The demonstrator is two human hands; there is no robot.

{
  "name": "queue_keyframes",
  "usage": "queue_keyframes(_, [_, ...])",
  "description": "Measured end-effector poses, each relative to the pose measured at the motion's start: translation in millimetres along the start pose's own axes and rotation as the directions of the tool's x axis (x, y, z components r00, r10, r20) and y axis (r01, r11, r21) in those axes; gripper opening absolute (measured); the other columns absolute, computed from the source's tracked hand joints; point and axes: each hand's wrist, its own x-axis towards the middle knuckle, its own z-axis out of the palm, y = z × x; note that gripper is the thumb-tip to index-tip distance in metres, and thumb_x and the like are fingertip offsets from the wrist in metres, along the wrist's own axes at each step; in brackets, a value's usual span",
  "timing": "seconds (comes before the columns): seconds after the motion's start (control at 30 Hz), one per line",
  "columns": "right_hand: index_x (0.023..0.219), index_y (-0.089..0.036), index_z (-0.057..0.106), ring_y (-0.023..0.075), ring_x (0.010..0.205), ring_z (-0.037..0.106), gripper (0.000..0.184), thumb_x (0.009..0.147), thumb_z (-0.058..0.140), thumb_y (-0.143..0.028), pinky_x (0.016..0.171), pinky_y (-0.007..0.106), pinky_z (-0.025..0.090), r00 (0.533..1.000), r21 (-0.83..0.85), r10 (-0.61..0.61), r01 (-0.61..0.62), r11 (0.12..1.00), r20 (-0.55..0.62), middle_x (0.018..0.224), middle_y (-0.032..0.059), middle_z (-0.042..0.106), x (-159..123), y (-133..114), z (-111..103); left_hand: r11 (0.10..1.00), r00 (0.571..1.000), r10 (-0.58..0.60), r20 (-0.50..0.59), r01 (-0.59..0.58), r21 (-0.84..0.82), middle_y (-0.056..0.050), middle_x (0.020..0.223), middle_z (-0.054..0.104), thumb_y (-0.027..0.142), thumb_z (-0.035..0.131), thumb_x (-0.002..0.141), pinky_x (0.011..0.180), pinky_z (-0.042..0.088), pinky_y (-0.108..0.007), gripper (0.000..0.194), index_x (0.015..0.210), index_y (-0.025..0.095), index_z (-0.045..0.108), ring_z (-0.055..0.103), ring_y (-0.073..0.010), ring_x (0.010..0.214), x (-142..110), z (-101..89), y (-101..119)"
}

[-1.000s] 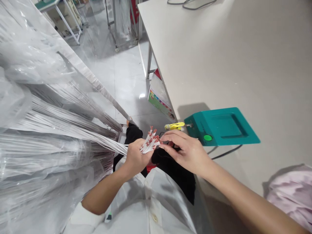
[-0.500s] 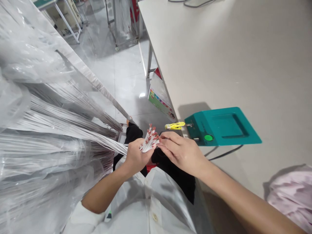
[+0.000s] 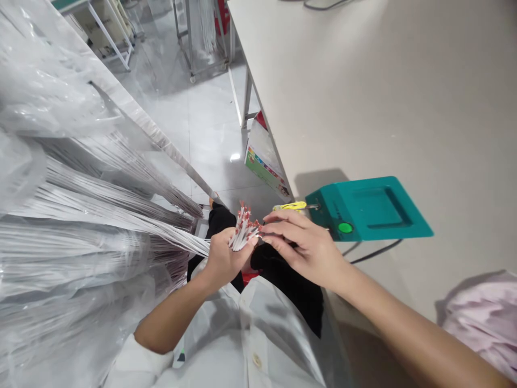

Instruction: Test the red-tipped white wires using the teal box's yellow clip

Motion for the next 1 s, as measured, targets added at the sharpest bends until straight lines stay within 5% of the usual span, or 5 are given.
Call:
queue_keyframes(0.47, [0.086, -0.020, 0.061, 0.0158, 0.086, 0.064, 0.010, 0.084, 0.052, -0.020, 0.069, 0.027, 0.053, 0.999, -0.116, -0.002, 0.005, 0.993, 0.032, 0.099, 0.0065, 0.064, -0.2, 0.5, 5.2, 0.999, 1.000, 0.026, -0.009, -0.026, 0.032, -0.003, 0.069, 0.059, 0.030, 0.057, 0.077, 0.062, 0.043, -0.024, 0.017, 0.070, 0.015, 0.060, 0.055, -0.0149, 0.065, -3.2, 0.4, -0.1])
queue_keyframes(0.57, [0.084, -0.019, 0.061, 0.0148, 0.081, 0.064, 0.011, 0.085, 0.050, -0.018, 0.060, 0.024, 0.050, 0.989, -0.246, -0.113, 0.134, 0.960, 0.096, 0.100, 0.0069, 0.064, 0.9, 0.2, 2.5, 0.998, 0.999, 0.035, 0.020, -0.036, 0.052, -0.002, 0.067, 0.057, 0.029, 0.056, 0.077, 0.061, 0.041, -0.024, 0.016, 0.068, 0.015, 0.057, 0.053, -0.0137, 0.064, -3.6, -0.6, 1.9])
queue_keyframes(0.8, [0.086, -0.021, 0.061, 0.0124, 0.068, 0.060, 0.014, 0.084, 0.051, -0.011, 0.057, 0.027, 0.045, 0.898, -0.533, -0.414, 0.426, 0.731, 0.151, 0.095, 0.0035, 0.067, 1.3, 0.8, -2.1, 0.998, 0.998, -0.047, 0.051, 0.049, -0.049, 0.002, 0.056, 0.047, 0.031, 0.057, 0.076, 0.053, 0.036, -0.021, 0.024, 0.058, 0.015, 0.052, 0.045, -0.0105, 0.055, -2.3, -3.4, 8.0])
queue_keyframes(0.9, [0.085, -0.023, 0.061, 0.0114, 0.064, 0.058, 0.013, 0.083, 0.053, -0.012, 0.057, 0.026, 0.046, 0.849, -0.568, -0.512, 0.487, 0.663, 0.130, 0.087, 0.0012, 0.068, -1.6, 3.5, 0.0, 0.993, 0.996, -0.081, 0.047, 0.085, -0.081, 0.003, 0.051, 0.045, 0.030, 0.056, 0.077, 0.052, 0.037, -0.022, 0.021, 0.062, 0.015, 0.056, 0.044, -0.0100, 0.052, -0.4, -6.1, 13.9])
queue_keyframes(1.0, [0.084, -0.023, 0.061, 0.0120, 0.065, 0.060, 0.012, 0.083, 0.052, -0.014, 0.059, 0.026, 0.048, 0.874, -0.548, -0.471, 0.453, 0.703, 0.119, 0.087, 0.0011, 0.069, -6.5, 6.5, 4.5, 0.992, 0.994, -0.109, 0.016, 0.109, -0.062, 0.004, 0.048, 0.043, 0.028, 0.055, 0.077, 0.055, 0.039, -0.022, 0.020, 0.062, 0.016, 0.058, 0.044, -0.0097, 0.050, 1.7, -8.2, 18.1])
